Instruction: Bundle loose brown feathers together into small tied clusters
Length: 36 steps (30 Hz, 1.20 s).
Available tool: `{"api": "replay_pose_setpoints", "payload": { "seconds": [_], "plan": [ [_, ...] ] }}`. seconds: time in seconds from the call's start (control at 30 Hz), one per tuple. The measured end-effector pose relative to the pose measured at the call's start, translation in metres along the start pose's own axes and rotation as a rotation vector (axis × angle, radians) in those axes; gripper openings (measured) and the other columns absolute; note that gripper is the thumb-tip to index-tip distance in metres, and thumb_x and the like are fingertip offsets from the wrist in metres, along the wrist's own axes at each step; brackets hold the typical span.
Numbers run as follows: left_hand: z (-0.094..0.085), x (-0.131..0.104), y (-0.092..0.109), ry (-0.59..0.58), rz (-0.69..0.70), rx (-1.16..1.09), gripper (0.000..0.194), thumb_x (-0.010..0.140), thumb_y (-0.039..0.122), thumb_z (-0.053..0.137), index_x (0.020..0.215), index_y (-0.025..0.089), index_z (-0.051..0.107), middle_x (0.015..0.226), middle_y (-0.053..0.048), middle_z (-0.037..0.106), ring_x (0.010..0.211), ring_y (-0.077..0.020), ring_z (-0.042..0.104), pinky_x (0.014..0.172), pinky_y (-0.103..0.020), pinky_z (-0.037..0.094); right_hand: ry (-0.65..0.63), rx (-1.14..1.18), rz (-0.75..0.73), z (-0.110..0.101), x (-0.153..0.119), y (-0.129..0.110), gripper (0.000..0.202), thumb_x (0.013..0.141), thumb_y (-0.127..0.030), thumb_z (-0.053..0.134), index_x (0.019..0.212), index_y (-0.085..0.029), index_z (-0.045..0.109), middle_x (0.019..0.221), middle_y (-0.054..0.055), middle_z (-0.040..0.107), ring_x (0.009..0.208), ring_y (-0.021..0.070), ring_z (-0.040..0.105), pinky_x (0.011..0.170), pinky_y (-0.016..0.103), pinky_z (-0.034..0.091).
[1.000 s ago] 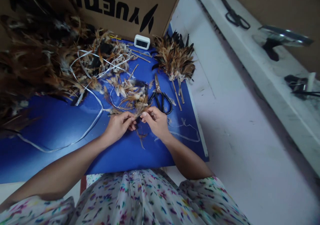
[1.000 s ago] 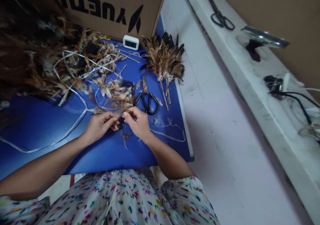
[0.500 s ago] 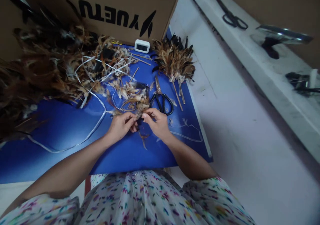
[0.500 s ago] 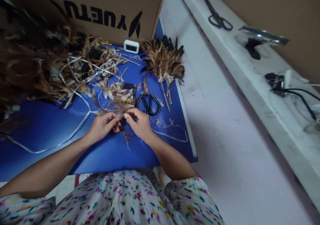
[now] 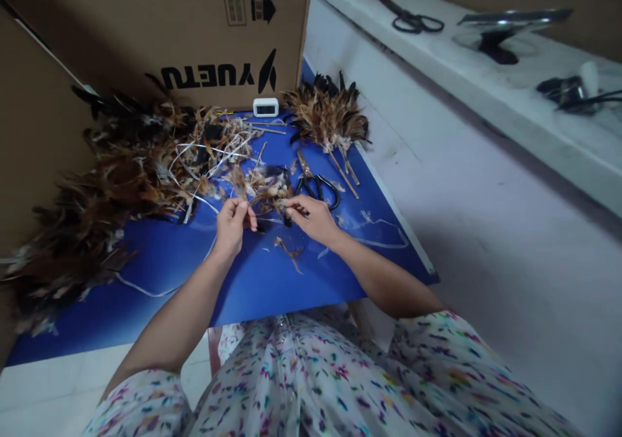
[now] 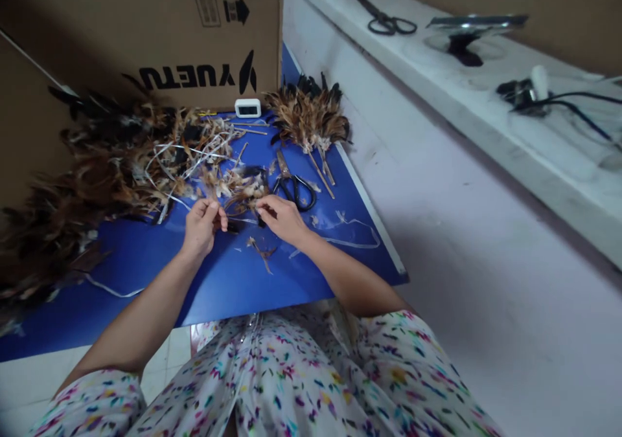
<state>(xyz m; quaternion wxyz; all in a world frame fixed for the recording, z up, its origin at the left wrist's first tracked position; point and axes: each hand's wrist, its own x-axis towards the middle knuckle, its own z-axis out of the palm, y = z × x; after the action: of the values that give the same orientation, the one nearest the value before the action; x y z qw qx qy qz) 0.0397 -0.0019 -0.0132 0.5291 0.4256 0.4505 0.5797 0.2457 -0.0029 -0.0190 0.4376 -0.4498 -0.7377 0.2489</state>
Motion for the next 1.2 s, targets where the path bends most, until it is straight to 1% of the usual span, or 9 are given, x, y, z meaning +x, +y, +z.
{"api": "replay_pose_setpoints", "payload": {
  "seconds": [0.2, 0.3, 0.37, 0.47, 0.67, 0.87, 1.03, 1.13, 1.2],
  "plan": [
    [-0.009, 0.013, 0.002, 0.137, 0.044, 0.017, 0.033, 0.08, 0.044, 0.067, 0.079, 0.021, 0.043, 0.061, 0.008, 0.054, 0.041, -0.0053, 0.049, 0.039, -0.018, 0.039, -0.202, -0.2, -0.067, -0.012, 0.0, -0.019, 0.013, 0.085, -0.015, 0.055, 0.087, -0.019, 0.067, 0.083, 0.002, 0.067, 0.07, 0.0128, 0.058, 0.067, 0.025, 0.041],
    [-0.011, 0.017, 0.003, 0.173, 0.07, 0.035, 0.032, 0.084, 0.043, 0.064, 0.079, 0.022, 0.041, 0.059, 0.009, 0.051, 0.04, -0.0051, 0.047, 0.039, -0.017, 0.037, -0.336, -0.346, -0.02, -0.019, -0.015, -0.036, 0.006, 0.083, -0.021, 0.066, 0.077, -0.018, 0.066, 0.074, 0.002, 0.064, 0.067, 0.014, 0.056, 0.063, 0.026, 0.036],
    [-0.011, 0.019, 0.003, 0.193, 0.096, 0.037, 0.031, 0.086, 0.042, 0.062, 0.079, 0.022, 0.04, 0.059, 0.01, 0.05, 0.04, -0.0051, 0.047, 0.04, -0.017, 0.037, -0.385, -0.385, 0.024, -0.02, -0.029, -0.045, 0.013, 0.077, -0.026, 0.075, 0.072, -0.019, 0.065, 0.073, 0.002, 0.063, 0.067, 0.0155, 0.056, 0.06, 0.027, 0.035],
    [-0.012, 0.022, 0.004, 0.221, 0.125, 0.034, 0.027, 0.09, 0.038, 0.058, 0.079, 0.021, 0.04, 0.059, 0.009, 0.05, 0.041, -0.005, 0.048, 0.041, -0.017, 0.037, -0.389, -0.404, 0.076, -0.02, -0.051, -0.051, 0.019, 0.071, -0.027, 0.082, 0.071, -0.02, 0.064, 0.08, 0.004, 0.066, 0.072, 0.0184, 0.059, 0.061, 0.028, 0.037],
    [-0.013, 0.026, 0.006, 0.236, 0.15, 0.033, 0.021, 0.094, 0.031, 0.052, 0.081, 0.021, 0.04, 0.06, 0.01, 0.05, 0.041, -0.0036, 0.047, 0.043, -0.015, 0.037, -0.308, -0.434, 0.108, -0.012, -0.071, -0.05, 0.015, 0.083, -0.013, 0.068, 0.072, -0.02, 0.061, 0.08, 0.006, 0.067, 0.072, 0.0183, 0.061, 0.067, 0.029, 0.041],
    [-0.01, 0.023, 0.004, 0.178, 0.145, 0.081, 0.012, 0.094, 0.023, 0.046, 0.084, 0.02, 0.041, 0.059, 0.01, 0.051, 0.042, -0.0047, 0.048, 0.044, -0.016, 0.039, -0.252, -0.409, 0.146, -0.006, -0.061, -0.048, 0.015, 0.083, -0.012, 0.064, 0.071, -0.02, 0.06, 0.08, 0.006, 0.067, 0.068, 0.0168, 0.058, 0.063, 0.028, 0.037],
    [-0.009, 0.021, -0.001, 0.05, 0.187, 0.046, 0.01, 0.092, 0.024, 0.051, 0.086, 0.02, 0.044, 0.06, 0.009, 0.054, 0.042, -0.0057, 0.05, 0.041, -0.016, 0.04, -0.197, -0.175, 0.242, -0.013, -0.045, -0.045, 0.013, 0.082, -0.016, 0.064, 0.069, -0.019, 0.064, 0.064, -0.002, 0.062, 0.056, 0.0109, 0.05, 0.057, 0.025, 0.033],
    [-0.007, 0.019, -0.004, -0.077, 0.194, -0.017, 0.021, 0.088, 0.032, 0.061, 0.085, 0.02, 0.045, 0.059, 0.008, 0.057, 0.04, -0.0064, 0.05, 0.039, -0.017, 0.04, -0.18, -0.043, 0.287, -0.021, -0.04, -0.044, 0.013, 0.083, -0.023, 0.064, 0.071, -0.018, 0.065, 0.057, -0.005, 0.057, 0.052, 0.0082, 0.045, 0.054, 0.023, 0.032],
    [-0.004, 0.018, -0.006, -0.148, 0.192, -0.05, 0.032, 0.082, 0.041, 0.069, 0.083, 0.02, 0.045, 0.058, 0.008, 0.057, 0.039, -0.0064, 0.05, 0.038, -0.017, 0.041, -0.178, 0.033, 0.326, -0.025, -0.038, -0.045, 0.012, 0.081, -0.024, 0.065, 0.072, -0.016, 0.064, 0.058, -0.005, 0.057, 0.053, 0.0073, 0.046, 0.053, 0.022, 0.033]
  ]
}}
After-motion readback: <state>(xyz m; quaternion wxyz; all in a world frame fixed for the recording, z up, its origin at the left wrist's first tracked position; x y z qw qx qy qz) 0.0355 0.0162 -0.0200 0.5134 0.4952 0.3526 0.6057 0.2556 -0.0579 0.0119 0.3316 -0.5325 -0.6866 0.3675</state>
